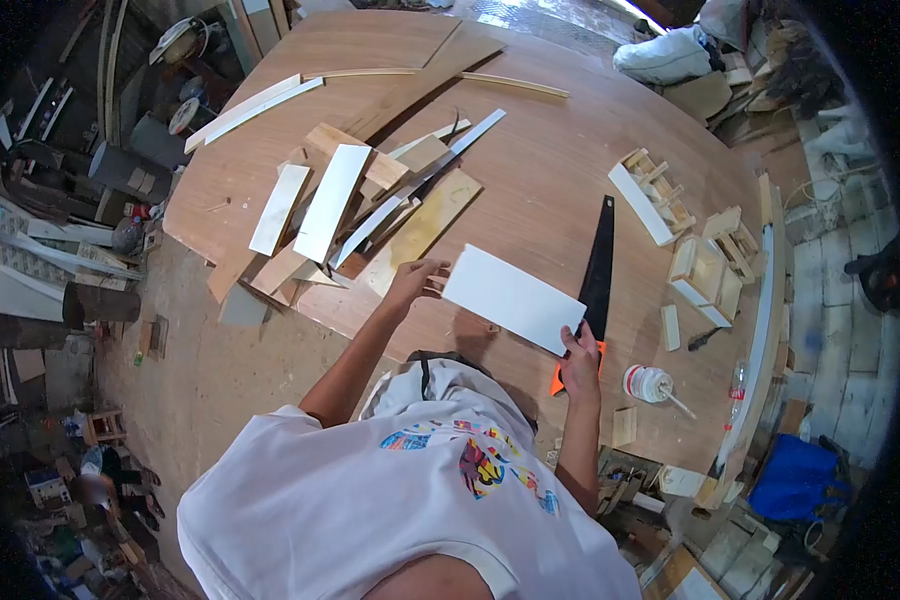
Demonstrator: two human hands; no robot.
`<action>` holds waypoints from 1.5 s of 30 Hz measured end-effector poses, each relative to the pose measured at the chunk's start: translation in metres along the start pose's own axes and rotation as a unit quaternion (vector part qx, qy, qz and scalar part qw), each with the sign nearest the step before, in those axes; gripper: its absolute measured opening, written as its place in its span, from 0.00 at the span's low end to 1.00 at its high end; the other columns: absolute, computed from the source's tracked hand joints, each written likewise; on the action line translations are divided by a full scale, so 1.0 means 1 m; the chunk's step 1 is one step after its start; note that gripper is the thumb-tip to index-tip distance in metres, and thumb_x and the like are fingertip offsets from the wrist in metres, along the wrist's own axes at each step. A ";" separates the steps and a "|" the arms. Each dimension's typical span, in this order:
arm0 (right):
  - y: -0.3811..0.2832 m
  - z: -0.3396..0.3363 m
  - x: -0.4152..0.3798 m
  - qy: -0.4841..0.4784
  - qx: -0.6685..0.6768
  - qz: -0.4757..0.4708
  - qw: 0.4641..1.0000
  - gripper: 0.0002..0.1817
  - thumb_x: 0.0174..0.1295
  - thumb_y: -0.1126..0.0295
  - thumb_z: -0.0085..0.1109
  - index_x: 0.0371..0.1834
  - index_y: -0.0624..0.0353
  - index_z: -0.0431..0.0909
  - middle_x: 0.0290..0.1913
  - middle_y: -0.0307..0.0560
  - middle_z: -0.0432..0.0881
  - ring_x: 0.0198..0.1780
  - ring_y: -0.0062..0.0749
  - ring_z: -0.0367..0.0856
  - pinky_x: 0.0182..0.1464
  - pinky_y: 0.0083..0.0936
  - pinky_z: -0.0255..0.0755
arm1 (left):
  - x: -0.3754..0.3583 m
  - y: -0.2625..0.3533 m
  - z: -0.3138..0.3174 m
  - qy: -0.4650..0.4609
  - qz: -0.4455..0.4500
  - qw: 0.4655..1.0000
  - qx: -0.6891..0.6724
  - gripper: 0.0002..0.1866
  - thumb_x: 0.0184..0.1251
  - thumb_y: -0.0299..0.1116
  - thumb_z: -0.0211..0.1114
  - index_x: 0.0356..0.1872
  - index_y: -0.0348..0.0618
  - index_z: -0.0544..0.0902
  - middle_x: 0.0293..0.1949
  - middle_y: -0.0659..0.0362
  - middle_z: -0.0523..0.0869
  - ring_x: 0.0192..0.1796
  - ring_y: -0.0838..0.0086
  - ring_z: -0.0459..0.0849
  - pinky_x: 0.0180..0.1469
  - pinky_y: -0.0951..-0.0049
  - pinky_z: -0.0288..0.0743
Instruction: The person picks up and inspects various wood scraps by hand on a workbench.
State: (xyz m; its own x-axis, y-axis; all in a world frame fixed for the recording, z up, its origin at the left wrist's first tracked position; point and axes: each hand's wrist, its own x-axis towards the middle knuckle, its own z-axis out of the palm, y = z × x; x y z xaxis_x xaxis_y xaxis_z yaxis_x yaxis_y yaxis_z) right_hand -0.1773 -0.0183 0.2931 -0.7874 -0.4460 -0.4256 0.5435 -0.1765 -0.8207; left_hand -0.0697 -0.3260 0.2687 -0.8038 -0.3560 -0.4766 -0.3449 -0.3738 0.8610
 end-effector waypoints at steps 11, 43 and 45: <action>0.032 -0.059 0.034 0.098 0.004 0.047 0.994 0.16 0.66 0.69 0.51 0.57 0.52 0.67 0.48 0.39 0.77 0.49 0.31 0.77 0.47 0.38 0.75 | 0.026 -0.024 0.003 -0.036 -0.022 0.993 0.108 0.19 0.66 0.38 0.54 0.50 0.35 0.79 0.42 0.53 0.84 0.34 0.70 0.84 0.36 0.74 0.78; 0.085 -0.078 0.179 0.159 -0.128 0.120 0.972 0.14 0.56 0.78 0.61 0.46 0.63 0.75 0.37 0.39 0.78 0.36 0.24 0.79 0.29 0.28 0.81 | 0.573 0.125 0.125 0.134 0.342 0.668 0.647 0.26 0.49 0.32 0.63 0.53 0.38 0.73 0.56 0.52 0.73 0.63 0.59 0.68 0.60 0.56 0.68; 0.094 -0.083 0.180 0.167 -0.117 0.116 0.972 0.15 0.55 0.79 0.62 0.46 0.65 0.74 0.38 0.41 0.79 0.37 0.25 0.79 0.28 0.28 0.80 | 0.606 0.117 0.126 0.172 0.376 0.639 0.649 0.28 0.48 0.32 0.64 0.54 0.38 0.72 0.56 0.53 0.73 0.64 0.61 0.68 0.59 0.54 0.67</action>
State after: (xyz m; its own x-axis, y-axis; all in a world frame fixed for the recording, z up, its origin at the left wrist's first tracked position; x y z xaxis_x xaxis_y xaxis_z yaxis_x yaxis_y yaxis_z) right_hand -0.2916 -0.0425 0.1079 -0.7227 -0.1342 -0.6780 0.6678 0.1176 -0.7350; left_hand -0.6585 -0.4772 0.1035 -0.9019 -0.2675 0.3390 -0.2147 0.9589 0.1856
